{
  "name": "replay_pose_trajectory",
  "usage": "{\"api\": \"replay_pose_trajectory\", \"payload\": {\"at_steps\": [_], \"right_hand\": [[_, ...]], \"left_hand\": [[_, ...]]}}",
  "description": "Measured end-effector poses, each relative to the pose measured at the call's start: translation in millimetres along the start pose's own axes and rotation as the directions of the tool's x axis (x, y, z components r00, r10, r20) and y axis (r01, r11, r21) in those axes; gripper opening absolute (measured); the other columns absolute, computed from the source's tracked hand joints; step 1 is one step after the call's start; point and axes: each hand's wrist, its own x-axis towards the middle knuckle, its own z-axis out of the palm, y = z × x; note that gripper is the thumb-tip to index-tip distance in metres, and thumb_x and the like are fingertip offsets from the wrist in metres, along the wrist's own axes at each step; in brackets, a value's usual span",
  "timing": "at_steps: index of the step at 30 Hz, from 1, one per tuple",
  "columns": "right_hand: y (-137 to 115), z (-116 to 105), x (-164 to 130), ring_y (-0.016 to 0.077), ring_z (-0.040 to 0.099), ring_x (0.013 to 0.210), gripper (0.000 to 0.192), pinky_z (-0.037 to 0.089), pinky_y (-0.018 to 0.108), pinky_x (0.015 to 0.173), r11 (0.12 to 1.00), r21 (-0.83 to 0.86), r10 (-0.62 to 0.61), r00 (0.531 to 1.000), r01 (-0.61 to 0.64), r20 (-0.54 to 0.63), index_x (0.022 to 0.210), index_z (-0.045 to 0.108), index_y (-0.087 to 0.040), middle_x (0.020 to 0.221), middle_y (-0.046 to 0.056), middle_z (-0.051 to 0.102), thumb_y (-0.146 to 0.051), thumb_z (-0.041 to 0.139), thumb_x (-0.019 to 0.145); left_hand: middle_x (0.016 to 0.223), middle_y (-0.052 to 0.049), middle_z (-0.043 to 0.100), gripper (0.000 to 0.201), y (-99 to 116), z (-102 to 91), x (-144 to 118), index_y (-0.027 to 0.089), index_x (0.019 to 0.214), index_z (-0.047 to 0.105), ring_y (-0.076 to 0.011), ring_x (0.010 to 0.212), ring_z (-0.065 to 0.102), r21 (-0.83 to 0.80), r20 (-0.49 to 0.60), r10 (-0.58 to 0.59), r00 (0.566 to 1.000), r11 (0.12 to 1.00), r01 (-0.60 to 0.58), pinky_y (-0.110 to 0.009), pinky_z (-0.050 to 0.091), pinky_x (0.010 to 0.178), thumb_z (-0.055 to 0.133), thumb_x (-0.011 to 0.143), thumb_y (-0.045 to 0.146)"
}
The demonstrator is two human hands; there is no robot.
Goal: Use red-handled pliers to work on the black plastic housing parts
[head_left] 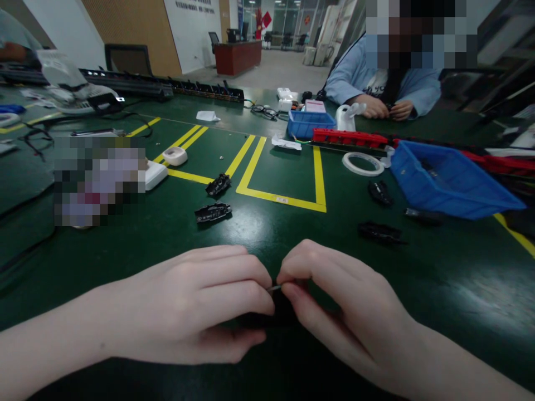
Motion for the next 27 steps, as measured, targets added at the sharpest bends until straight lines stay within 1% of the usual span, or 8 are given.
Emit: {"api": "replay_pose_trajectory", "payload": {"at_steps": [4,9,10,13,16,19,23,27], "right_hand": [[-8.7,-4.7,-3.3,0.0103,0.055,0.067,0.010,0.045,0.024,0.059,0.997,0.078,0.013,1.000,-0.011,-0.028,0.089,0.054,-0.019,0.079,0.000,0.061,-0.013,0.047,0.092],[-13.3,-12.8,-13.0,0.0112,0.061,0.066,0.009,0.048,0.024,0.058,1.000,0.001,0.003,1.000,-0.003,-0.015,0.091,0.056,-0.020,0.079,0.001,0.065,-0.014,0.049,0.092],[-13.2,-14.2,-15.4,0.0111,0.061,0.065,0.010,0.049,0.023,0.056,1.000,-0.011,-0.022,1.000,0.022,-0.017,0.091,0.056,-0.020,0.079,0.001,0.066,-0.014,0.048,0.093],[-12.1,-16.7,-21.1,0.0118,0.063,0.066,0.014,0.049,0.023,0.054,0.996,-0.085,-0.042,0.999,0.040,-0.020,0.091,0.058,-0.021,0.080,0.002,0.067,-0.015,0.046,0.094],[-12.3,-17.1,-24.1,0.0130,0.065,0.068,0.020,0.049,0.025,0.052,0.983,-0.166,-0.080,0.997,0.078,-0.010,0.088,0.059,-0.020,0.081,0.003,0.069,-0.015,0.041,0.096],[-15.0,-16.7,-26.3,0.0125,0.064,0.066,0.025,0.049,0.025,0.051,0.972,-0.218,-0.091,0.996,0.089,-0.002,0.086,0.060,-0.020,0.080,0.003,0.069,-0.015,0.038,0.097],[-19.0,-15.0,-29.1,0.0120,0.063,0.062,0.025,0.048,0.024,0.049,0.975,-0.213,-0.065,0.997,0.056,-0.038,0.083,0.061,-0.021,0.078,0.002,0.069,-0.014,0.040,0.095],[-20.4,-13.6,-31.2,0.0119,0.063,0.058,0.022,0.050,0.022,0.050,0.984,-0.178,-0.020,0.998,0.010,-0.052,0.083,0.061,-0.022,0.076,0.001,0.069,-0.016,0.043,0.094]], "left_hand": [[0.096,-0.005,0.066,0.010,3.3,-1.1,1.2,0.013,0.100,0.063,-0.0124,0.085,0.063,-0.102,-0.024,0.002,1.000,0.995,-0.004,-0.020,0.052,0.074,0.062,0.092,0.019],[0.101,-0.007,0.069,0.016,5.3,-2.2,2.1,0.011,0.105,0.063,-0.0125,0.090,0.065,-0.171,-0.042,0.021,0.999,0.985,-0.028,-0.019,0.055,0.080,0.065,0.091,0.019],[0.102,-0.008,0.070,0.017,5.4,-2.4,1.5,0.011,0.106,0.063,-0.0128,0.091,0.066,-0.173,-0.043,0.024,0.999,0.984,-0.031,-0.019,0.055,0.080,0.065,0.091,0.019],[0.106,-0.007,0.071,0.016,6.6,-2.8,-0.2,0.013,0.106,0.063,-0.0131,0.093,0.068,-0.171,-0.061,0.003,0.998,0.985,-0.014,-0.021,0.058,0.081,0.066,0.090,0.017],[0.102,-0.004,0.074,0.010,9.7,-2.2,0.0,0.018,0.100,0.063,-0.0125,0.087,0.070,-0.178,-0.106,-0.021,0.994,0.984,0.002,-0.021,0.061,0.076,0.065,0.091,0.014],[0.096,-0.002,0.075,0.008,12.6,0.6,0.4,0.020,0.094,0.064,-0.0122,0.080,0.072,-0.164,-0.157,-0.014,0.988,0.986,-0.012,-0.021,0.062,0.070,0.065,0.090,0.012],[0.099,-0.002,0.075,0.009,12.1,6.0,-5.2,0.020,0.096,0.065,-0.0129,0.082,0.072,-0.110,-0.226,0.026,0.974,0.993,-0.052,-0.020,0.064,0.069,0.068,0.089,0.015],[0.102,-0.002,0.075,0.013,11.1,9.0,-12.1,0.020,0.100,0.066,-0.0140,0.086,0.072,-0.098,-0.226,0.044,0.973,0.993,-0.068,-0.022,0.065,0.071,0.070,0.088,0.020]]}}
